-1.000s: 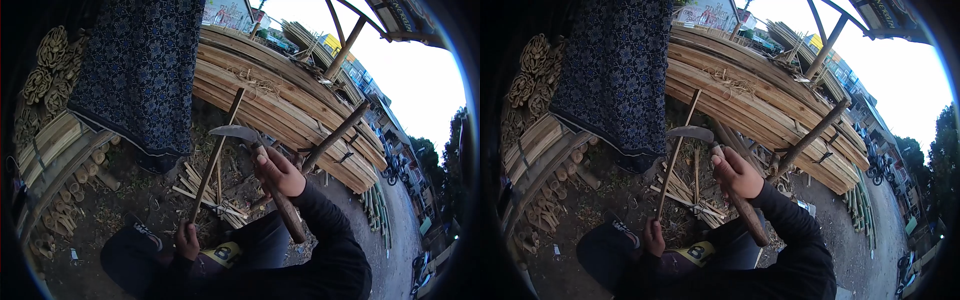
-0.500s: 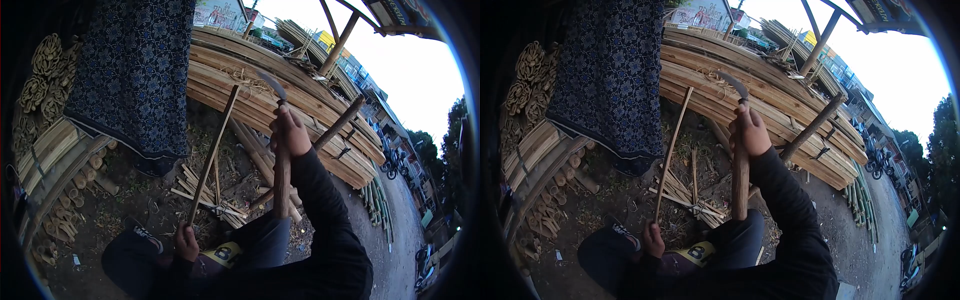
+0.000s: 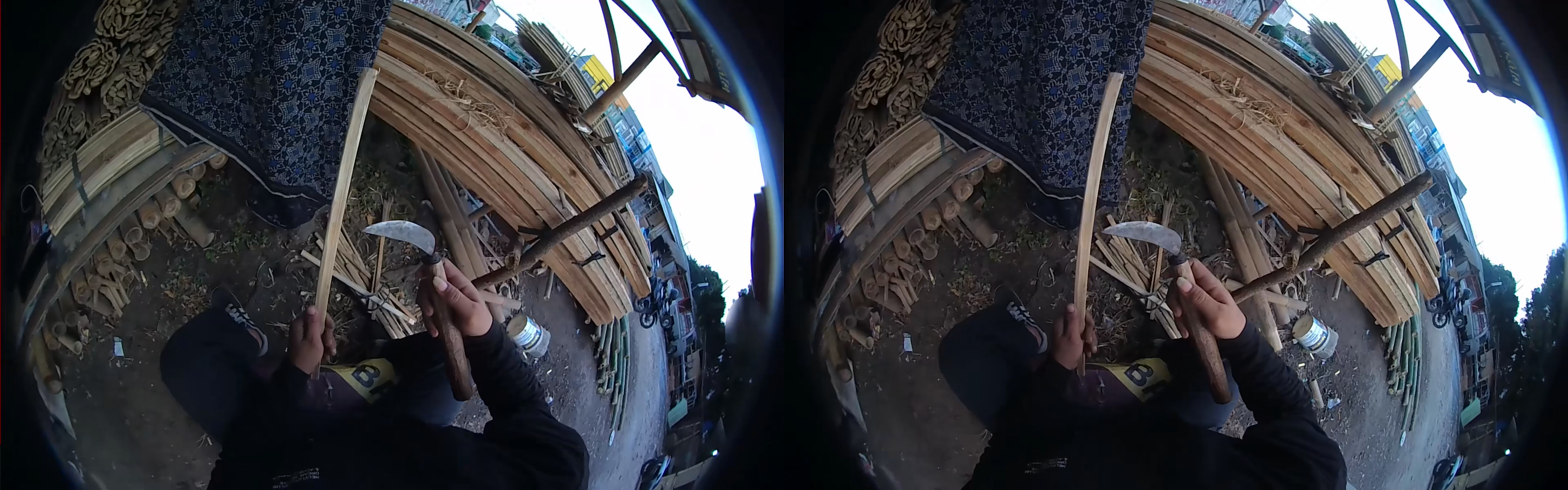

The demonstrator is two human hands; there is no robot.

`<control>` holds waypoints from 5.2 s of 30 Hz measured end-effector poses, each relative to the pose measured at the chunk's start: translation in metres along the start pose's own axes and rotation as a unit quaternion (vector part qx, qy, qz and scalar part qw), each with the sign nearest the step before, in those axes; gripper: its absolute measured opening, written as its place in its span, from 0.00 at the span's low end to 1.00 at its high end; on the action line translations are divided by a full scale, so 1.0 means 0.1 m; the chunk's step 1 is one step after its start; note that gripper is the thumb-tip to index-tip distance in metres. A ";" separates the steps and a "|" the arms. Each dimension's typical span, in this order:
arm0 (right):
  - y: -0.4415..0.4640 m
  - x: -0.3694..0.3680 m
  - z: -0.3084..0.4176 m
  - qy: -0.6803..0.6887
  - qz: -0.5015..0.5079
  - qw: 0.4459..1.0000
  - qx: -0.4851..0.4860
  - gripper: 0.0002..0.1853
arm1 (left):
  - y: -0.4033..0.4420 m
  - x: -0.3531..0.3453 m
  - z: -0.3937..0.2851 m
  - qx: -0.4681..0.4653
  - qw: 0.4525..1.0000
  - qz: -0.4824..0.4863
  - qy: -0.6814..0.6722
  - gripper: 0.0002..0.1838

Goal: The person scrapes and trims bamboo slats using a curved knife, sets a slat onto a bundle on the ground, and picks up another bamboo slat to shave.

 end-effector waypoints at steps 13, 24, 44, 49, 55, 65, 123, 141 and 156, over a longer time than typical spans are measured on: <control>0.21 -0.36 -0.83 -0.141 0.035 0.986 -0.081 0.17 | 0.02 0.01 0.01 -0.034 0.997 0.042 0.054 0.34; 0.24 -0.49 -0.34 -0.188 -0.028 0.973 -0.134 0.15 | -0.08 -0.09 0.08 -0.024 0.994 0.084 0.071 0.32; 0.29 -0.08 0.52 -0.207 -0.215 0.953 -0.058 0.13 | -0.13 -0.13 0.22 -0.073 0.985 0.054 0.148 0.26; 0.27 -0.23 0.38 -0.377 -0.111 0.917 0.070 0.15 | -0.14 -0.14 0.31 -0.100 0.983 0.023 0.153 0.26; 0.27 0.13 0.88 -0.243 -0.259 0.935 -0.001 0.16 | -0.18 -0.18 0.25 -0.105 0.959 0.058 0.256 0.25; 0.19 0.67 1.30 -0.094 -0.297 0.946 0.088 0.20 | -0.04 -0.06 0.25 -0.178 0.923 0.009 0.342 0.23; 0.74 0.91 1.14 0.059 -0.256 0.958 0.112 0.21 | -0.02 -0.08 0.24 -0.253 0.883 -0.046 0.393 0.18; 0.16 0.20 0.13 -0.036 -0.095 0.995 0.018 0.18 | 0.05 0.00 0.52 -0.124 0.966 0.026 0.225 0.16; 0.08 0.17 0.12 -0.053 -0.108 0.993 0.009 0.17 | 0.06 0.01 0.44 -0.253 0.922 0.012 0.293 0.14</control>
Point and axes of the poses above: each hand's wrist, its own y-axis towards the middle knuckle, its own x-axis out of the back of the hand, z = x × y, the point moved 3 cm from there along y, towards the middle knuckle, and after that the axes turned 12 degrees about -x, right-handed, at the moved point
